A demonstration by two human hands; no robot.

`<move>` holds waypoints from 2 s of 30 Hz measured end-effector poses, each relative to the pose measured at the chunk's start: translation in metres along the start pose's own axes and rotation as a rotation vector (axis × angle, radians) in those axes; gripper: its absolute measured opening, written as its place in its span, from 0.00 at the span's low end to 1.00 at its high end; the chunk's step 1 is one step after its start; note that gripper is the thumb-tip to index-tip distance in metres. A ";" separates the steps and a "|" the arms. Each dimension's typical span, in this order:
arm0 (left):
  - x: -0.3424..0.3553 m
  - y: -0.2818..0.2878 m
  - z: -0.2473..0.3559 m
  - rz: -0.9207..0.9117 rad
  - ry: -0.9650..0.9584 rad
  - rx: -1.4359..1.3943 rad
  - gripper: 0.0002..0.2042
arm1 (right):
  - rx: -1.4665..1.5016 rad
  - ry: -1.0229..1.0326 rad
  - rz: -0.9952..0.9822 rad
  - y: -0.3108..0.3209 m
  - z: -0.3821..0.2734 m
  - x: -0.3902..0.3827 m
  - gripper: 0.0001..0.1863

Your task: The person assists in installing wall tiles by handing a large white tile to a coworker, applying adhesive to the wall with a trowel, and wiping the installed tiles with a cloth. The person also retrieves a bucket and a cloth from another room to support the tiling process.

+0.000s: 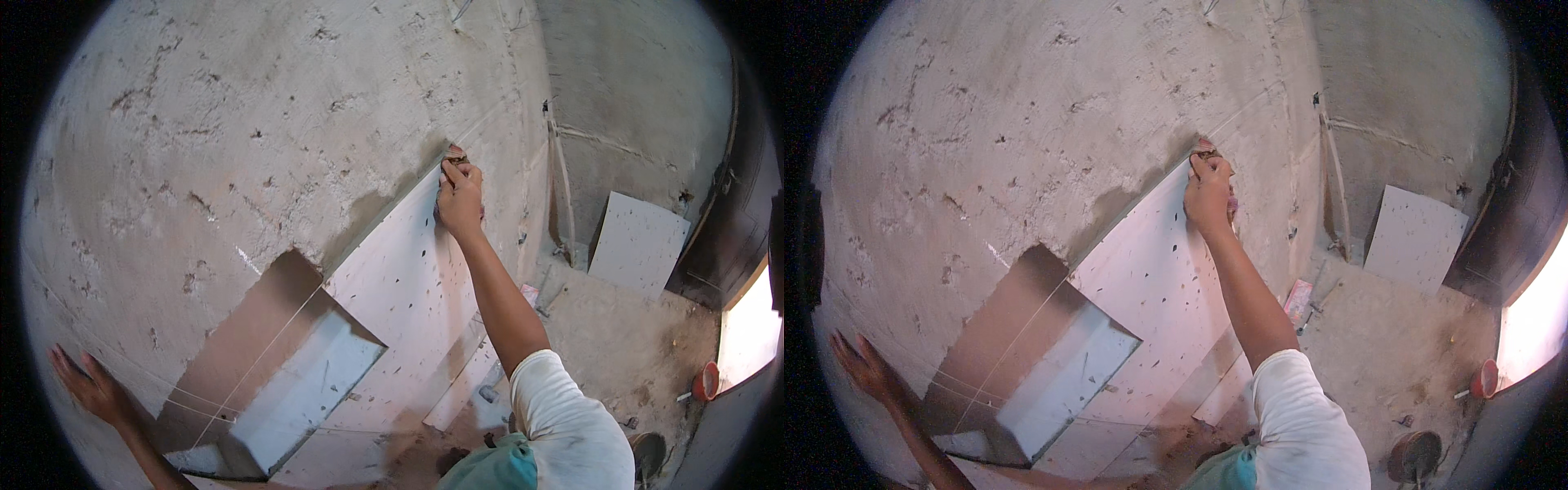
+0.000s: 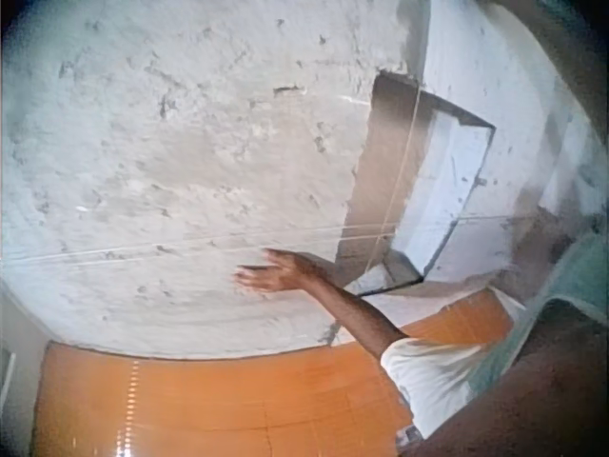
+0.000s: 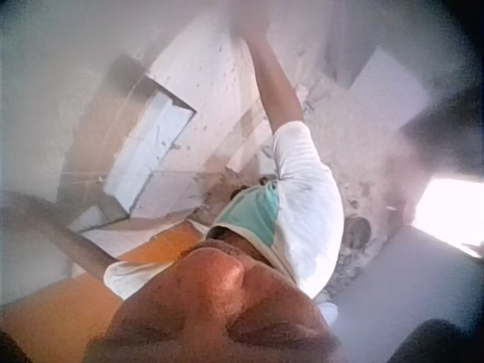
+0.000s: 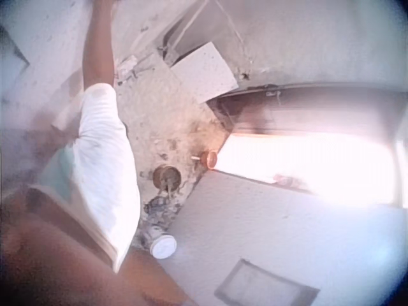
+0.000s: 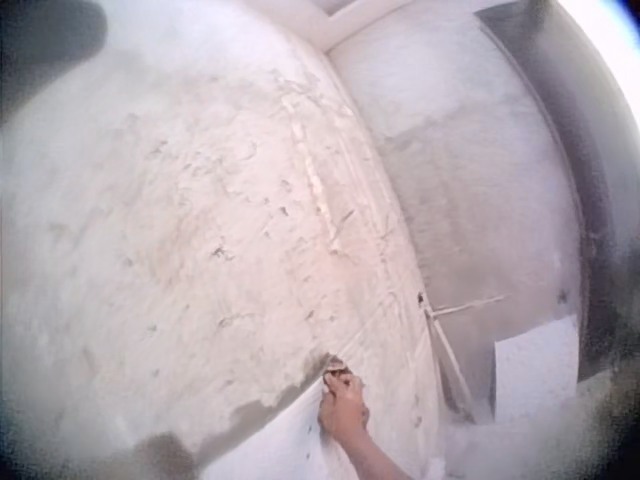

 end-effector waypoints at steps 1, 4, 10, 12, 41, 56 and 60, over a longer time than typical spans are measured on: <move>0.000 0.000 0.001 -0.004 0.005 -0.011 0.23 | 0.012 -0.005 -0.022 -0.003 -0.006 -0.004 0.15; 0.002 0.004 0.006 -0.001 -0.002 -0.026 0.24 | 0.041 -0.027 -0.067 -0.010 -0.024 -0.019 0.15; 0.004 0.008 0.011 -0.040 0.059 -0.018 0.24 | 0.111 -0.021 -0.160 -0.024 -0.065 -0.054 0.16; 0.005 0.010 0.013 -0.040 0.057 -0.055 0.24 | 0.104 0.041 -0.172 -0.027 -0.084 -0.068 0.15; 0.004 0.009 0.005 -0.009 0.068 -0.106 0.25 | 1.079 -1.029 -0.143 0.018 -0.090 -0.209 0.18; 0.000 0.000 -0.006 0.023 0.011 -0.058 0.24 | -0.018 -0.564 -0.171 0.129 0.040 -0.209 0.12; -0.008 -0.011 -0.016 -0.053 0.037 -0.029 0.24 | -0.373 -0.273 -0.201 0.148 0.023 -0.204 0.16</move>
Point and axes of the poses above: each hand's wrist, its own x-axis towards the middle knuckle, its own y-axis out of the back of the hand, z = x × y, the point moved 10 cm from there along x, towards the middle knuckle, and after that the axes turned 13 degrees about x, right-handed, at the moved point
